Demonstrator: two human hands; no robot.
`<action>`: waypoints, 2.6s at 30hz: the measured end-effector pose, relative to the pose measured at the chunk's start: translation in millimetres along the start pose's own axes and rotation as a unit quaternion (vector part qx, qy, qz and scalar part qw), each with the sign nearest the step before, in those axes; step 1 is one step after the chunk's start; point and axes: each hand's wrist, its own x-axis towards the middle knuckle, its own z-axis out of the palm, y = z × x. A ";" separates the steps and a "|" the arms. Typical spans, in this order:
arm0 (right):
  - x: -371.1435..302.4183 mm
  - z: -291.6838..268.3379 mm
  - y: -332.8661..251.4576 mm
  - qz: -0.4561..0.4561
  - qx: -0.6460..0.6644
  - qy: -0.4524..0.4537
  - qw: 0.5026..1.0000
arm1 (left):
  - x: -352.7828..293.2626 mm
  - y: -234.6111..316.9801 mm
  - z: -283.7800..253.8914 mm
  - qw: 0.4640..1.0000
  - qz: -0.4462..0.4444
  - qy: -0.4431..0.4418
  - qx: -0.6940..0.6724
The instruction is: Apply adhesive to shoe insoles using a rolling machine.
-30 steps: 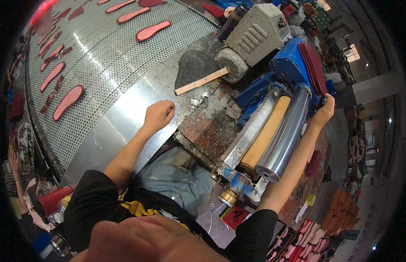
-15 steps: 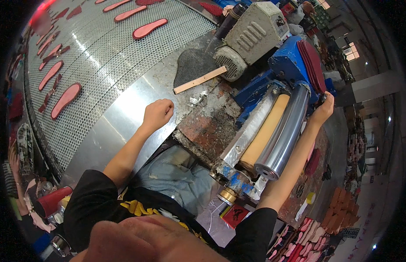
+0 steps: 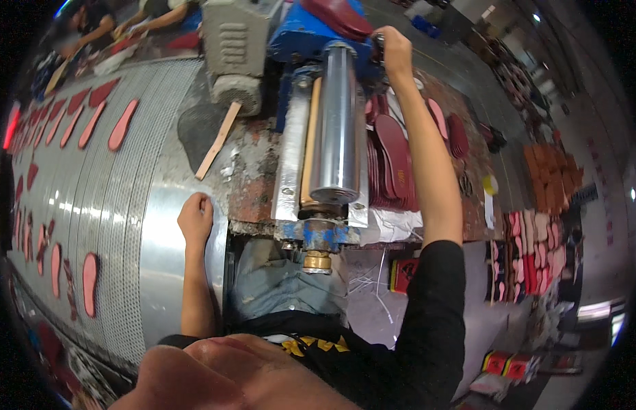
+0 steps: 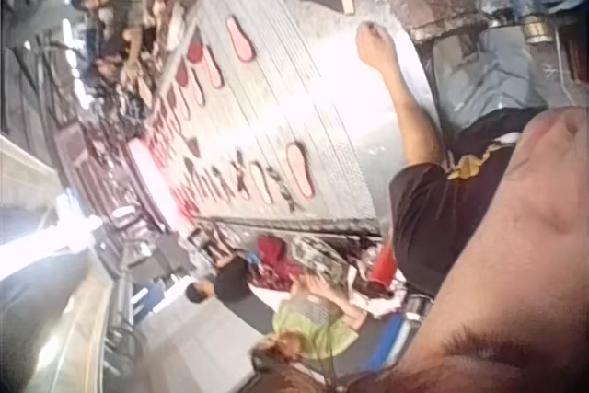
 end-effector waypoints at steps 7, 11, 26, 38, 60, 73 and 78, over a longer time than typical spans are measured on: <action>11.0 -3.7 -87.9 -0.069 -0.336 -0.050 0.938 | -1.8 0.6 -0.5 1.000 -0.014 -0.014 0.021; 32.7 8.7 -91.4 -0.044 -0.452 -0.137 0.881 | -0.5 2.4 -2.7 1.000 -0.020 -0.017 0.001; -88.5 -116.1 -84.8 0.118 0.253 0.155 0.947 | -2.0 -13.2 -8.2 0.975 -0.110 -0.093 -0.167; -192.3 -87.8 -76.6 0.156 0.165 -0.050 0.973 | 163.4 187.8 -71.2 0.849 0.244 -0.340 -0.321; -24.1 26.4 -15.2 -0.123 -0.025 0.156 0.980 | 93.8 -54.6 -163.9 0.769 -0.219 -0.258 -0.543; -20.6 20.1 0.0 -0.105 -0.022 0.153 0.982 | 55.0 -220.0 -191.4 0.777 -0.519 -0.010 -0.357; -24.1 21.7 -5.9 -0.107 -0.026 0.161 0.981 | 138.7 -199.4 -119.9 0.781 -0.481 -0.011 -0.397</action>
